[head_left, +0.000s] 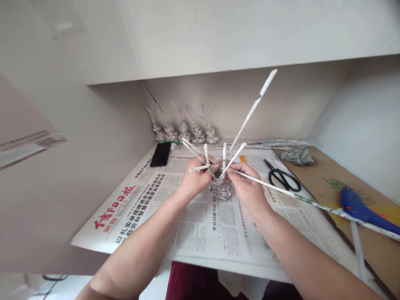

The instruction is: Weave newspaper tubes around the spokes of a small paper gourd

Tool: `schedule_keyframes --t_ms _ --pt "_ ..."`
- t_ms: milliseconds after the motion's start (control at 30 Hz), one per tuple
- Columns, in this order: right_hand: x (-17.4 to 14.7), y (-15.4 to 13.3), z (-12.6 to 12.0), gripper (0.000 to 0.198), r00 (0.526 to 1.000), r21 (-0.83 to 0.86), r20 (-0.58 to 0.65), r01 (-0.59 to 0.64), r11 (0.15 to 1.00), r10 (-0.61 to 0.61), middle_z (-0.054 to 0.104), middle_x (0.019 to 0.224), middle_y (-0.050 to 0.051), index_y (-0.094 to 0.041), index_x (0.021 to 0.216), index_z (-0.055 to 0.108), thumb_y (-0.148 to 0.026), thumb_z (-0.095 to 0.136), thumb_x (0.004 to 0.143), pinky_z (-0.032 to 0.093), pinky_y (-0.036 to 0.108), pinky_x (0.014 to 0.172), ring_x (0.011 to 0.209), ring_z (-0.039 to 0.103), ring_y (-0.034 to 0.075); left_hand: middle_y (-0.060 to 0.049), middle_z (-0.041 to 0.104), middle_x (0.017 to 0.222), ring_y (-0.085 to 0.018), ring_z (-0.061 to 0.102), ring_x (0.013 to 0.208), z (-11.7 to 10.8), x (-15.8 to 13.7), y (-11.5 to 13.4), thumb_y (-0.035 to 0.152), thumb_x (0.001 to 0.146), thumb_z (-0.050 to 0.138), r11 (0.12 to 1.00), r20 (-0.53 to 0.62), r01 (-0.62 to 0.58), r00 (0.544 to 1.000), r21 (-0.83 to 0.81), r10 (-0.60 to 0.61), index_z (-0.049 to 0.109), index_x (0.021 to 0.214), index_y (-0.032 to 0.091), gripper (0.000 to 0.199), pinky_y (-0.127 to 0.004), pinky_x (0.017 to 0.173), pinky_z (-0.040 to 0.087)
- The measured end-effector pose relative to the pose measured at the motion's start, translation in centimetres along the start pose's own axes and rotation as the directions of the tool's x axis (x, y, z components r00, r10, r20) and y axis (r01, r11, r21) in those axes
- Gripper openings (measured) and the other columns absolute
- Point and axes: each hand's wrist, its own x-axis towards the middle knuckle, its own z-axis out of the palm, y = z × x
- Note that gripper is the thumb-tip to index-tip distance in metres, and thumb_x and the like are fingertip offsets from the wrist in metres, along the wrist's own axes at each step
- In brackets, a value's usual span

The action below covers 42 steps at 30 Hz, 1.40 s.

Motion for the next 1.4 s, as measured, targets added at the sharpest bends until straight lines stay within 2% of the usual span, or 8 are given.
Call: schedule_keyframes --t_ms 133,233,433,667,933,1100,1300,1400 --pt "0.2 0.0 -0.1 0.025 0.996 0.026 0.090 -0.023 0.999 0.020 0.070 0.093 0.003 -0.021 0.094 0.067 -0.038 0.071 0.075 0.049 0.028 0.066 0.075 0.062 0.016 -0.004 0.071 0.079 -0.015 0.066 0.072 -0.1 -0.2 0.4 0.022 0.078 0.063 0.998 0.016 -0.044 0.999 0.051 0.043 0.068 0.082 0.017 0.008 -0.025 0.066 0.052" --pt "0.4 0.4 -0.4 0.023 0.989 -0.012 0.145 0.031 0.999 -0.029 0.070 0.088 0.003 -0.021 0.089 0.068 -0.039 0.071 0.075 0.049 0.028 0.065 0.074 0.061 0.016 -0.004 0.071 0.077 -0.015 0.066 0.070 -0.1 -0.2 0.5 0.022 0.078 0.063 0.998 0.008 -0.026 1.000 0.051 0.025 0.068 0.081 0.017 0.008 -0.025 0.064 0.052" --pt "0.6 0.9 -0.5 0.025 0.999 0.027 0.037 -0.005 1.000 0.004 0.069 0.073 0.002 -0.019 0.080 0.070 -0.041 0.075 0.071 0.049 0.027 0.058 0.061 0.058 0.014 -0.004 0.069 0.074 -0.014 0.064 0.061 0.2 -0.3 0.5 0.027 0.077 0.065 0.993 0.046 0.066 0.997 -0.095 -0.062 0.067 0.084 0.015 0.013 -0.023 0.055 0.054" --pt "1.1 -0.2 -1.0 0.025 0.999 0.031 0.022 -0.030 0.999 0.029 0.065 0.061 0.000 -0.018 0.072 0.068 -0.042 0.076 0.069 0.047 0.027 0.053 0.053 0.056 0.013 -0.004 0.068 0.082 -0.013 0.063 0.065 -0.5 0.0 1.2 0.030 0.069 0.074 0.948 0.217 0.133 0.974 -0.288 -0.070 0.065 0.095 0.014 0.032 -0.024 0.056 0.055" --pt "1.4 -0.8 -1.5 0.029 0.996 -0.026 0.080 -0.029 0.999 0.031 0.066 0.064 0.001 -0.019 0.070 0.067 -0.046 0.076 0.066 0.050 0.028 0.054 0.056 0.057 0.014 -0.002 0.062 0.072 -0.010 0.054 0.058 -0.5 0.2 1.0 0.035 0.072 0.071 0.972 0.133 0.090 0.989 -0.219 -0.062 0.064 0.087 0.013 0.027 -0.020 0.047 0.046" --pt "1.0 -0.5 -1.3 0.026 0.993 -0.038 0.113 -0.025 0.999 0.030 0.066 0.065 0.001 -0.020 0.072 0.068 -0.045 0.076 0.068 0.052 0.030 0.057 0.058 0.060 0.015 0.002 0.054 0.057 -0.007 0.046 0.048 -0.3 0.1 1.1 0.034 0.070 0.073 0.986 0.049 0.098 0.995 -0.133 -0.092 0.061 0.070 0.014 0.024 -0.020 0.043 0.038" --pt "0.7 -1.1 -0.9 0.031 0.994 -0.017 0.091 -0.058 0.998 0.059 0.066 0.066 0.001 -0.020 0.068 0.065 -0.047 0.078 0.064 0.054 0.032 0.059 0.060 0.062 0.017 0.002 0.055 0.057 -0.006 0.043 0.048 0.1 -0.1 1.1 0.039 0.070 0.074 0.963 -0.033 0.089 0.994 -0.254 -0.101 0.059 0.067 0.014 0.030 -0.020 0.045 0.035" --pt "0.7 -1.3 -0.9 0.030 0.995 -0.054 0.080 -0.052 0.997 0.056 0.065 0.063 0.001 -0.019 0.068 0.065 -0.047 0.077 0.065 0.053 0.031 0.058 0.058 0.061 0.016 0.002 0.055 0.055 -0.005 0.041 0.045 0.0 -0.1 1.1 0.040 0.071 0.074 0.942 -0.009 0.122 0.991 -0.312 -0.131 0.062 0.066 0.014 0.030 -0.019 0.042 0.033"
